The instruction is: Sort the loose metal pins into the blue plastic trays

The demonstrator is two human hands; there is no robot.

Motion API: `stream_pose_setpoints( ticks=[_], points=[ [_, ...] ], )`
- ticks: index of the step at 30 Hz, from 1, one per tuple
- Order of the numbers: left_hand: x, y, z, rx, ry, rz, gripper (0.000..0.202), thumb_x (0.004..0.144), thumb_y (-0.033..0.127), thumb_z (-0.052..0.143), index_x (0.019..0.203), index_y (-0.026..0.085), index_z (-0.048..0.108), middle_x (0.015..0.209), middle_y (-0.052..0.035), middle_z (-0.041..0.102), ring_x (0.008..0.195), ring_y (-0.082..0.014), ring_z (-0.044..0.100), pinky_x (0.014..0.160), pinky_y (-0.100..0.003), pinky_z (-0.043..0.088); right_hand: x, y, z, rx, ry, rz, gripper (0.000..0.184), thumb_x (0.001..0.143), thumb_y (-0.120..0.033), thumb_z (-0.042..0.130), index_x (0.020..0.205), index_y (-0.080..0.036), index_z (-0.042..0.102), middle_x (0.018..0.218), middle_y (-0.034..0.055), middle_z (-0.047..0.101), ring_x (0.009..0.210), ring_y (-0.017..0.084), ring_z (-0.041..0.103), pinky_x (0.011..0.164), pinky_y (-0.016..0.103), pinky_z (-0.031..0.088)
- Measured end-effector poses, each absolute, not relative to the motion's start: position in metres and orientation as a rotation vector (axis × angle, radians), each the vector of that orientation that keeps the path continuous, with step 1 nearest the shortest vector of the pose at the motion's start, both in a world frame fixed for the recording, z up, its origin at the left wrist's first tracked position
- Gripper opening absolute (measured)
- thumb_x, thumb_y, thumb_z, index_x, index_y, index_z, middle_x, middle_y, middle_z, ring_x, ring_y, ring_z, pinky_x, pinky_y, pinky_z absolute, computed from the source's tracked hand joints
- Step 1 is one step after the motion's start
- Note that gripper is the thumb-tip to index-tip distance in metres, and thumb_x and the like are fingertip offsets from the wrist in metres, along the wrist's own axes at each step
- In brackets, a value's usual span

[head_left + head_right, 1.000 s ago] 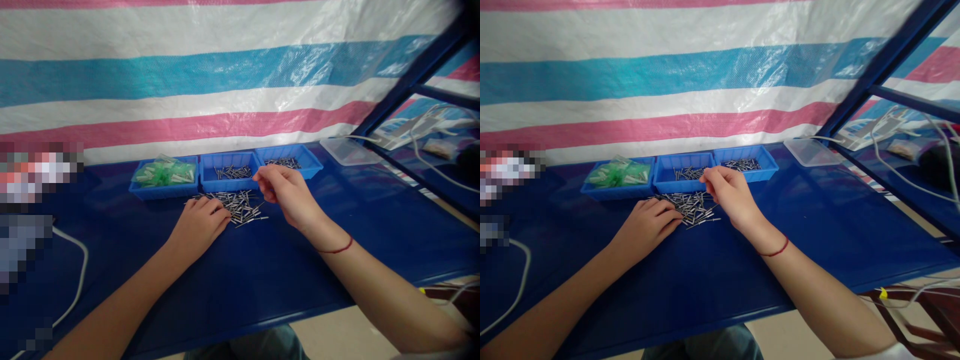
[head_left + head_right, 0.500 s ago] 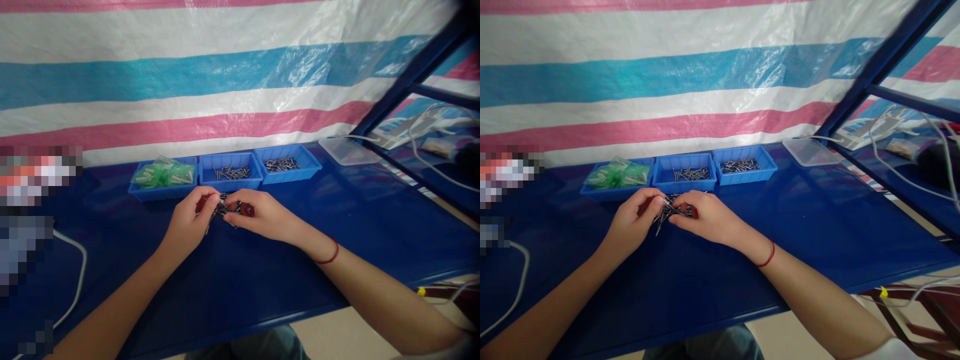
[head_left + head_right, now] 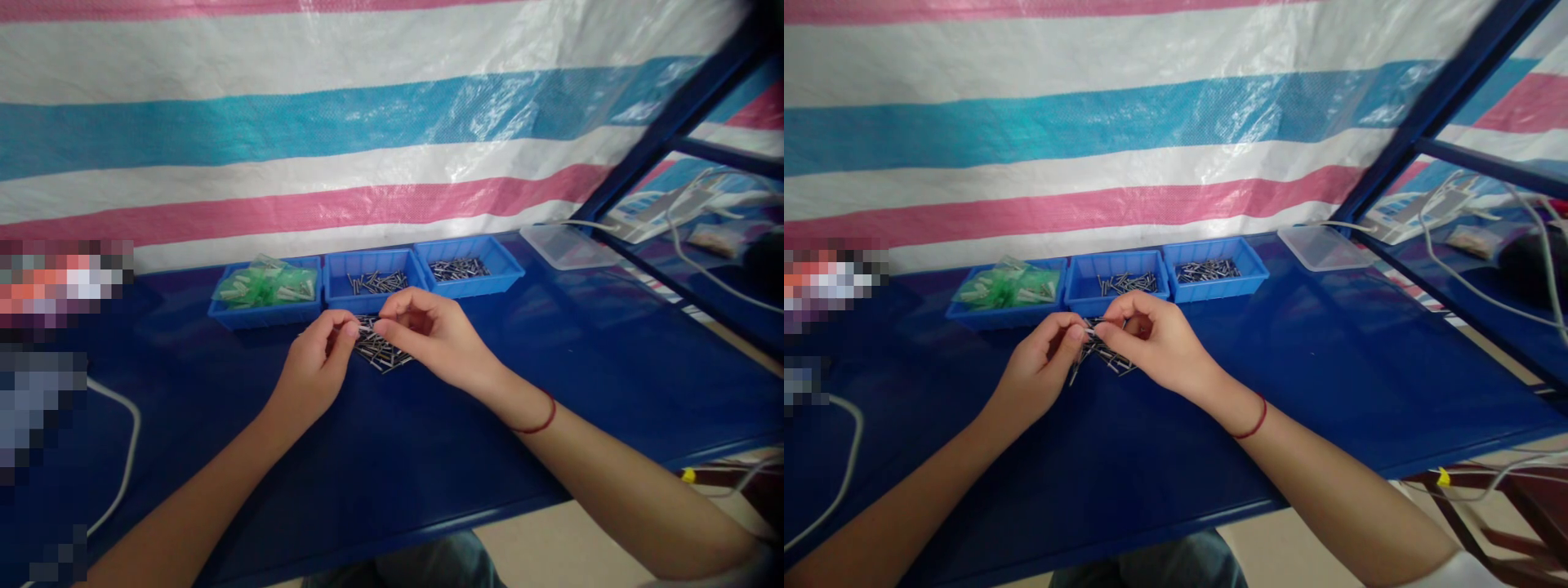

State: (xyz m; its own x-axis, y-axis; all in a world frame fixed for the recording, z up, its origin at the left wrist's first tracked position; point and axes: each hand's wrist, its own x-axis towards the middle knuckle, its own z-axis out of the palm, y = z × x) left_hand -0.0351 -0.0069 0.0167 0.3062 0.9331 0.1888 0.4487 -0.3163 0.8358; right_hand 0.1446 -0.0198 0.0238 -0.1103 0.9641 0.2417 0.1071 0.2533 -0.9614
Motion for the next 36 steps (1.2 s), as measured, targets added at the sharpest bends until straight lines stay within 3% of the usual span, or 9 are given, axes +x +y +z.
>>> stream_pose_setpoints(
  ticks=[5,16,23,36],
  points=[
    [-0.0333,-0.005,0.0196,1.739,1.196,0.991,0.022,0.092,0.038,0.045,0.088,0.018,0.054,0.061,0.0044,0.046,0.052,-0.0098,0.044,0.05,-0.021,0.036,0.1439,-0.0224,0.0242,-1.051,-1.55,1.071,0.016,0.077,-0.03,0.069,0.085,-0.018,0.061,0.068,-0.0023,0.06,0.054,0.009,0.052,0.051,0.022,0.042],
    [-0.0334,-0.0086,0.0177,2.012,1.152,0.819,0.024,0.094,0.035,0.043,0.086,0.018,0.057,0.069,0.0013,0.055,0.064,-0.013,0.051,0.062,-0.026,0.042,0.1434,-0.0217,0.0233,-1.027,-1.508,0.93,0.013,0.082,-0.032,0.064,0.079,-0.019,0.063,0.08,0.0024,0.065,0.062,0.011,0.054,0.054,0.024,0.042],
    [-0.0326,-0.0099,0.0187,2.042,1.076,0.824,0.025,0.093,0.034,0.046,0.106,0.019,0.061,0.084,-0.002,0.064,0.07,-0.013,0.058,0.065,-0.025,0.045,0.1445,-0.0224,0.0231,-1.034,-1.554,0.946,0.015,0.083,-0.033,0.063,0.082,-0.018,0.065,0.084,0.0042,0.067,0.073,0.015,0.059,0.062,0.027,0.047],
    [-0.0319,-0.0084,0.0178,1.947,1.153,0.919,0.016,0.087,0.034,0.057,0.092,0.019,0.06,0.084,-0.0013,0.064,0.068,-0.0124,0.059,0.06,-0.023,0.046,0.1441,-0.0227,0.0226,-1.053,-1.573,0.918,0.011,0.083,-0.027,0.062,0.087,-0.018,0.067,0.085,0.0041,0.067,0.068,0.013,0.058,0.06,0.026,0.046]
  ],
)
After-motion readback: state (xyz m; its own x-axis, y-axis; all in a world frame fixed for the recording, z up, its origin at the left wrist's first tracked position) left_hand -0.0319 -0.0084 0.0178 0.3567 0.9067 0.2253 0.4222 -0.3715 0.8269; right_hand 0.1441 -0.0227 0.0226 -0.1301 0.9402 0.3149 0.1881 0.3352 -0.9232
